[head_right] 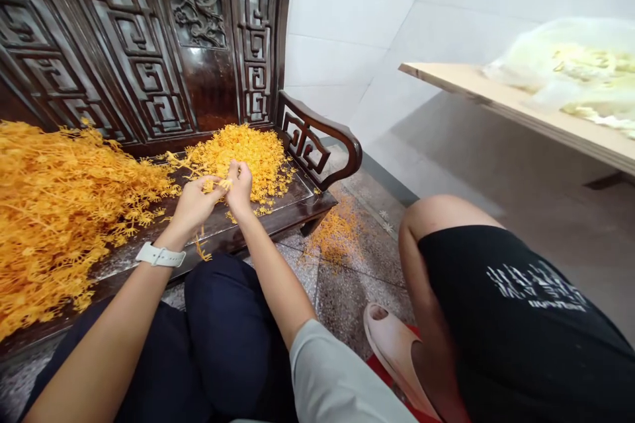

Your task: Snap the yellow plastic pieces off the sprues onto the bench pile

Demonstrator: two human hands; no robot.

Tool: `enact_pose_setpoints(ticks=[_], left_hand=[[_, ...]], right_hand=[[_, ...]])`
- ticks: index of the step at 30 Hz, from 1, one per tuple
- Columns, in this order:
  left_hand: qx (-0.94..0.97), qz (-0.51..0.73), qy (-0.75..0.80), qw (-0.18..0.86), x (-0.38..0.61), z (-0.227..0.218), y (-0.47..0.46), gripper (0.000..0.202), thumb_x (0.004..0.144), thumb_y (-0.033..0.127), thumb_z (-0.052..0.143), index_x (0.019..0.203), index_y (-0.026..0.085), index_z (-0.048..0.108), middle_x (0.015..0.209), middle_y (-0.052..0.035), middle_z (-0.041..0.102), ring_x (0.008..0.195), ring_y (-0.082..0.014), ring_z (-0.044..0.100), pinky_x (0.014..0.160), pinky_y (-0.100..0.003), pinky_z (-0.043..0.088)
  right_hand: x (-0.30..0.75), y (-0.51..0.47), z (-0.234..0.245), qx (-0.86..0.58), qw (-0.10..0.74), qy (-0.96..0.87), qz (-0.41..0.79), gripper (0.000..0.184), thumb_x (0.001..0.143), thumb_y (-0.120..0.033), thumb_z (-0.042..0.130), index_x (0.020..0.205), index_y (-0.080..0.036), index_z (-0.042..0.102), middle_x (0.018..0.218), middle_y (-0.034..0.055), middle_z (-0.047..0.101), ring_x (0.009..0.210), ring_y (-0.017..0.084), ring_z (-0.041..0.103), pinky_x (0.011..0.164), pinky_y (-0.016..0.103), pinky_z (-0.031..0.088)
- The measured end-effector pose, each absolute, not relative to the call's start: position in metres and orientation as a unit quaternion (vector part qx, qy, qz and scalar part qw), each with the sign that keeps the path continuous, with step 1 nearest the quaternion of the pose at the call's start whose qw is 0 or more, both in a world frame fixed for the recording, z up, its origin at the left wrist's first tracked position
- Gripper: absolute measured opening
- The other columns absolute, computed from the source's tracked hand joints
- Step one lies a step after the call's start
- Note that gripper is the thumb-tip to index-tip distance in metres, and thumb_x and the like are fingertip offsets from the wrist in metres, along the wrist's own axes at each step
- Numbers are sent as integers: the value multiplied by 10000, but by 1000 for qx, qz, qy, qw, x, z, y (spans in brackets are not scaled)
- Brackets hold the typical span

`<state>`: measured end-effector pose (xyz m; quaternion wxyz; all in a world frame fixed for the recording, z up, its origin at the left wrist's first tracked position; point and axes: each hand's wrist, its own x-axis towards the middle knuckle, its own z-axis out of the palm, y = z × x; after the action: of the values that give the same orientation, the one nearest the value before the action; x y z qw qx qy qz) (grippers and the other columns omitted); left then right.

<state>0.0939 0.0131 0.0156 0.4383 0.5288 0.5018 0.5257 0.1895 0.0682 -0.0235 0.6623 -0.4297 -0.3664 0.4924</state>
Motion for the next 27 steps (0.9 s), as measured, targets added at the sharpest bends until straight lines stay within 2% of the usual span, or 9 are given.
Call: enact_pose_setpoints(ticks=[3, 7, 10, 14, 18, 21, 23, 25, 27], left_hand=[[471, 518, 468, 539, 95, 18, 10, 325, 606, 324, 961, 771, 153, 740, 757, -25, 701, 705, -156, 577, 661, -246, 431], [383, 532, 426, 623, 98, 25, 3, 310, 578, 246, 941, 723, 149, 684, 695, -4, 648, 625, -117, 530, 538, -211, 355], [359, 545, 392, 648, 99, 30, -3, 245, 586, 168, 892, 714, 150, 684, 670, 5, 626, 574, -98, 511, 459, -199, 274], [344, 514, 371, 693, 96, 38, -5, 183, 656, 175, 868, 717, 133, 701, 697, -24, 653, 574, -99, 558, 479, -192, 387], [335, 514, 354, 706, 95, 46, -10, 238, 714, 246, 867, 714, 142, 654, 657, -23, 620, 528, -89, 514, 445, -191, 367], [326, 514, 302, 734, 97, 51, -16, 298, 717, 279, 918, 786, 160, 653, 653, 10, 581, 505, -70, 450, 451, -172, 381], [320, 501, 280, 754, 97, 53, -18, 333, 739, 316, 945, 814, 160, 661, 647, 26, 550, 478, -50, 392, 428, -154, 338], [315, 491, 276, 764, 95, 54, -18, 348, 822, 373, 920, 797, 154, 651, 614, 45, 501, 434, -24, 302, 411, -145, 296], [298, 496, 273, 769, 92, 57, -19, 420, 932, 440, 833, 728, 160, 597, 557, 68, 418, 395, -15, 215, 402, -152, 282]], right_hand=[[195, 60, -16, -431, 658, -443, 430, 376, 1044, -382, 620, 753, -217, 450, 698, -64, 411, 657, 106, 370, 602, 194, 338], [203, 53, -1, -401, 604, -410, 554, 328, 1070, -329, 566, 777, -225, 464, 643, -82, 425, 555, 92, 375, 528, 190, 321], [208, 47, 14, -387, 585, -408, 584, 312, 1084, -322, 557, 796, -236, 474, 579, -101, 417, 454, 83, 364, 446, 193, 293], [215, 37, 29, -365, 576, -470, 561, 306, 1081, -352, 581, 816, -243, 474, 574, -116, 460, 375, 63, 397, 377, 183, 321], [219, 29, 37, -359, 571, -511, 533, 330, 1064, -425, 621, 829, -246, 473, 573, -125, 463, 349, 64, 483, 344, 164, 356], [219, 27, 40, -352, 552, -491, 574, 359, 1053, -480, 646, 851, -249, 459, 573, -133, 474, 342, 71, 525, 339, 155, 378], [217, 27, 41, -344, 539, -476, 604, 357, 1052, -491, 654, 871, -251, 461, 574, -132, 492, 345, 79, 540, 345, 158, 401], [215, 25, 41, -325, 535, -457, 632, 348, 1053, -495, 661, 892, -253, 469, 568, -129, 498, 339, 74, 506, 346, 156, 387], [213, 23, 41, -285, 546, -432, 659, 367, 1048, -486, 681, 876, -250, 459, 537, -137, 441, 323, 45, 363, 335, 138, 302]])
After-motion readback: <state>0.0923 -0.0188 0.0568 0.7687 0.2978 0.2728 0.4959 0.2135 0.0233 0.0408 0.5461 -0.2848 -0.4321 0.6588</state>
